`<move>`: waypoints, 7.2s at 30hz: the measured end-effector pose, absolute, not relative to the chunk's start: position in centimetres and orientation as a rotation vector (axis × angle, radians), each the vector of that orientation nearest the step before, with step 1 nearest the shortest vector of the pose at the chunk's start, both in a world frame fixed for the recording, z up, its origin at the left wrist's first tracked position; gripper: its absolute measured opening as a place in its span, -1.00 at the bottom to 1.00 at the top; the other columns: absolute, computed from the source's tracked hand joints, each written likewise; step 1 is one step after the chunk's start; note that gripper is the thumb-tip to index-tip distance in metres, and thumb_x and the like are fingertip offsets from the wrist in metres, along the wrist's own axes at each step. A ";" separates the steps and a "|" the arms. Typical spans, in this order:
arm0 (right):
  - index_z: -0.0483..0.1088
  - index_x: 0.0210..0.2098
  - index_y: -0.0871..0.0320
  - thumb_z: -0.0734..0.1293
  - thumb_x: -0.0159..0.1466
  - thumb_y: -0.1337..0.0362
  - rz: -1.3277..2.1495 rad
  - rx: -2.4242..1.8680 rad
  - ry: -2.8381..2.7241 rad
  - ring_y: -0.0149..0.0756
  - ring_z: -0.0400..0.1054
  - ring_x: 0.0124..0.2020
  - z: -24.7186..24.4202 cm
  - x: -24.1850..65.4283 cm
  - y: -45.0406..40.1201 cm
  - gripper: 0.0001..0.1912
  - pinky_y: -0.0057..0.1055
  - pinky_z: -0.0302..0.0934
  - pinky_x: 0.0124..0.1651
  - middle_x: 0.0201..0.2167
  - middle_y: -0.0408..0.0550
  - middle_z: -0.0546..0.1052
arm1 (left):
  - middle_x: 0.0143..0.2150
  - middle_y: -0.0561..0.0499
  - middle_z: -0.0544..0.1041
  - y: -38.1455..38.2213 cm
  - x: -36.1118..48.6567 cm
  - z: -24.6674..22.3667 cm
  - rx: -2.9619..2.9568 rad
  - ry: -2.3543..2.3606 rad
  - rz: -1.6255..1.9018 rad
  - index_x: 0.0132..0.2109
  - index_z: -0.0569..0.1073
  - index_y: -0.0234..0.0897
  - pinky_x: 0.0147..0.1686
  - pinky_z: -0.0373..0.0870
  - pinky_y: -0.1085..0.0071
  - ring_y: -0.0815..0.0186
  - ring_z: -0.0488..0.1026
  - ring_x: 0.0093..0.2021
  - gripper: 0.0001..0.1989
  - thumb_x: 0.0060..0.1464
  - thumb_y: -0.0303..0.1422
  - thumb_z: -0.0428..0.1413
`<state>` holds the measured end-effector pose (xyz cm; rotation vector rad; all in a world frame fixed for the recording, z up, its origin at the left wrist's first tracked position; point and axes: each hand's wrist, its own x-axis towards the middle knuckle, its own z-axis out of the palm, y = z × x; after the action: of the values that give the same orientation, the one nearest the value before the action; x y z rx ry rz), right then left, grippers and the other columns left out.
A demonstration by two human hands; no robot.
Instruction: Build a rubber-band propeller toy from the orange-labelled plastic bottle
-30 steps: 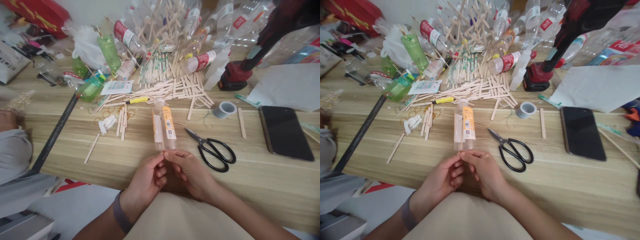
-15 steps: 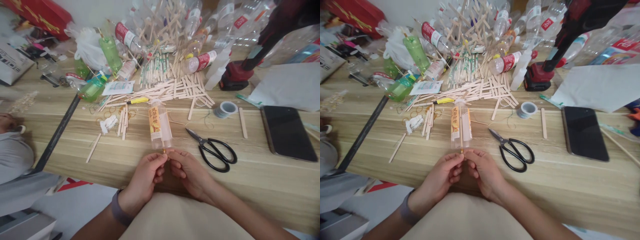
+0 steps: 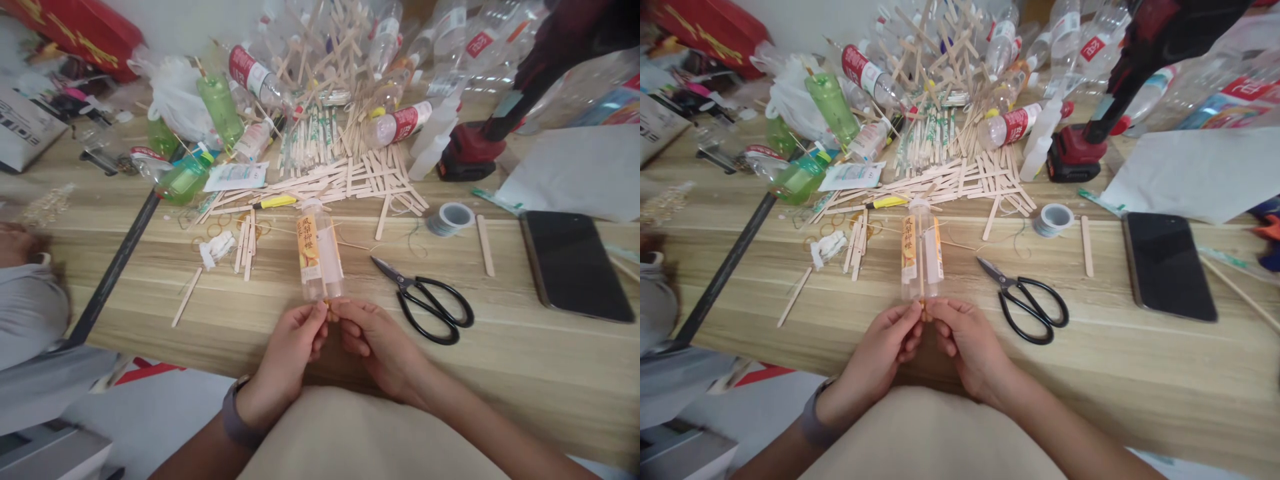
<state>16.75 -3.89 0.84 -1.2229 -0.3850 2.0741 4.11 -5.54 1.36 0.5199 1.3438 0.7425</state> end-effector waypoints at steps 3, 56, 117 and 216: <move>0.33 -0.64 0.19 0.49 -0.08 0.14 2.065 -1.231 -0.381 -0.62 -0.14 -0.73 0.8 16.7 -4.0 -0.69 -0.47 -0.35 -0.63 -0.77 -0.35 0.16 | -0.61 0.19 0.21 -5.4 4.2 1.4 0.522 1.353 0.730 -0.50 0.29 -0.29 -0.66 -0.17 0.55 0.54 0.04 -0.63 -0.56 -0.14 0.00 0.20; 0.15 -0.66 0.10 0.40 0.03 0.05 2.068 -1.314 -0.450 -0.52 -0.10 -0.68 1.5 16.4 -4.7 -0.61 -0.46 -0.22 -0.61 -0.76 -0.32 0.13 | 0.04 -0.20 0.54 -5.0 2.2 1.1 2.672 1.326 0.948 -0.29 0.42 -0.32 0.09 0.44 0.15 0.07 0.39 0.17 -0.87 0.13 -0.61 0.06; 0.40 -0.49 0.14 0.53 -0.02 0.06 1.866 -1.140 -0.405 -0.46 0.05 -0.55 0.2 15.6 -4.9 -0.66 -0.45 -0.04 -0.47 -0.59 -0.27 0.28 | -0.38 0.01 0.45 -4.9 3.4 3.5 2.062 1.845 0.462 -0.35 0.46 -0.27 -0.35 0.30 0.40 0.29 0.43 -0.35 -0.78 0.07 -0.59 -0.05; 0.55 -0.37 0.05 0.31 0.23 0.23 1.110 -1.461 -1.544 -0.27 0.37 -0.49 1.9 18.9 -2.4 -0.84 -0.34 0.18 -0.40 -0.49 -0.10 0.57 | -0.52 0.18 0.27 -3.5 3.6 0.8 0.291 1.236 0.895 -0.41 0.38 -0.31 -0.64 -0.13 0.57 0.58 0.00 -0.61 -0.63 -0.30 -0.24 0.36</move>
<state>18.95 -2.41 1.92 -1.4605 -1.5443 1.1101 3.61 -3.50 0.75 0.2915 1.2357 0.8950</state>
